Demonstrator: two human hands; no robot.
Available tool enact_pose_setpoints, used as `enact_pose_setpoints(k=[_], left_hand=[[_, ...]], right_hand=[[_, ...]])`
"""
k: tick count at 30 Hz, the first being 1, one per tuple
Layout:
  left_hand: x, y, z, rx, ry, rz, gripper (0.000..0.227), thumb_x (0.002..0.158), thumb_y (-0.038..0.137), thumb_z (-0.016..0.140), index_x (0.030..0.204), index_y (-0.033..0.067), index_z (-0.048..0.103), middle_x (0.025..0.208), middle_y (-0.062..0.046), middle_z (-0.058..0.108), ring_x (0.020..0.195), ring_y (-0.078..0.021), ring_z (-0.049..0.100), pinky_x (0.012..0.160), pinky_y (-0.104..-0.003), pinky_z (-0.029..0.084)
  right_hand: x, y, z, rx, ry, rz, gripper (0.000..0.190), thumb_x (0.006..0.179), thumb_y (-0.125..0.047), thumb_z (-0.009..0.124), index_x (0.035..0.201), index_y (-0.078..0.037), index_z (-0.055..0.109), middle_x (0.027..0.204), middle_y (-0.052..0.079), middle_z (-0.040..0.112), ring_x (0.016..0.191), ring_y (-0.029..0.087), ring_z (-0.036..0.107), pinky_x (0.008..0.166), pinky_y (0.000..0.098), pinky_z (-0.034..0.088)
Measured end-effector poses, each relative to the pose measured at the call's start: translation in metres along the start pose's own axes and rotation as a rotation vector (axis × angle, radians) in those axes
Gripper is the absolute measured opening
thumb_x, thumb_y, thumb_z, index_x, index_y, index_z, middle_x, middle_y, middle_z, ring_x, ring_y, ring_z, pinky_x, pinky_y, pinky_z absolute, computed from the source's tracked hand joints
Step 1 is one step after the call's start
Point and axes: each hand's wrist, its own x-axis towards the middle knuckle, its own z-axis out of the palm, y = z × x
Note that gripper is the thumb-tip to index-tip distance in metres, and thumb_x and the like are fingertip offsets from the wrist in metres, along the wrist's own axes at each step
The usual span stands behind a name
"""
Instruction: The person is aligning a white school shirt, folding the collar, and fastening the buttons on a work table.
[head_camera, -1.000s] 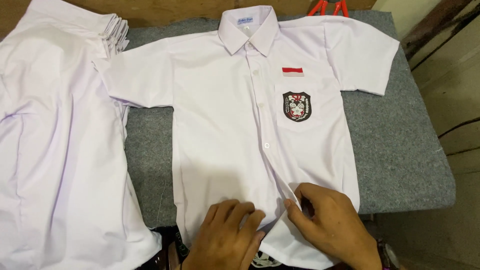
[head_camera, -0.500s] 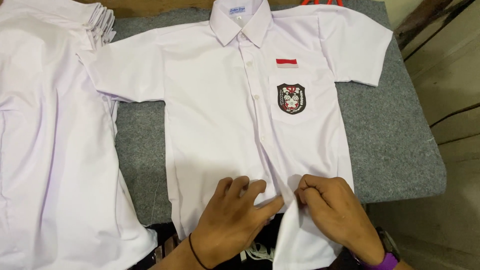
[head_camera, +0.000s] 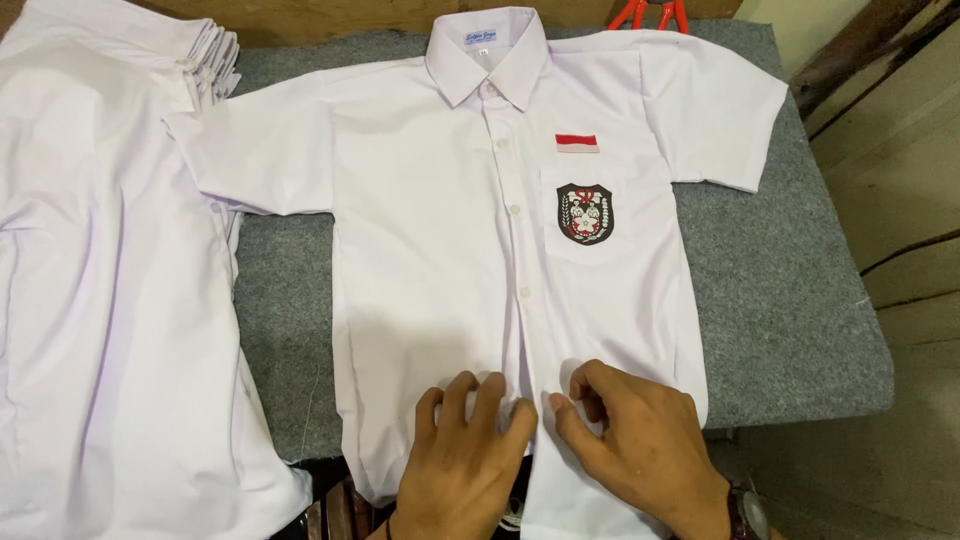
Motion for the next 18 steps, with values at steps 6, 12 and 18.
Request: enact_pose_setpoints(k=[6, 12, 18], left_hand=[[0.003, -0.013, -0.008, -0.192, 0.028, 0.138, 0.007, 0.093, 0.011, 0.061, 0.096, 0.0172, 0.063, 0.104, -0.009, 0.059, 0.091, -0.0305, 0.060, 0.076, -0.048, 0.048], [-0.002, -0.033, -0.026, -0.775, -0.302, 0.034, 0.025, 0.084, 0.011, 0.058, 0.109, 0.0100, 0.063, 0.109, -0.015, 0.058, 0.090, -0.0332, 0.052, 0.080, -0.045, 0.045], [0.004, -0.053, -0.043, -0.904, -0.546, -0.327, 0.045, 0.083, 0.058, 0.068, 0.101, 0.0167, 0.067, 0.096, 0.003, 0.067, 0.085, -0.0190, 0.069, 0.072, -0.034, 0.052]], right_hand=[[-0.004, 0.003, 0.016, -0.039, 0.122, -0.200, 0.048, 0.087, -0.072, 0.056, 0.089, -0.024, 0.064, 0.069, -0.008, 0.069, 0.068, 0.017, 0.069, 0.058, 0.0410, 0.053], [-0.002, 0.000, 0.008, -0.071, 0.002, -0.107, 0.027, 0.090, -0.050, 0.056, 0.087, -0.023, 0.059, 0.067, -0.007, 0.067, 0.066, 0.021, 0.066, 0.056, 0.0460, 0.048], [0.005, 0.020, -0.011, 0.265, -0.091, -0.022, 0.014, 0.083, -0.030, 0.064, 0.077, -0.018, 0.060, 0.058, 0.004, 0.061, 0.054, 0.021, 0.053, 0.061, 0.0381, 0.044]])
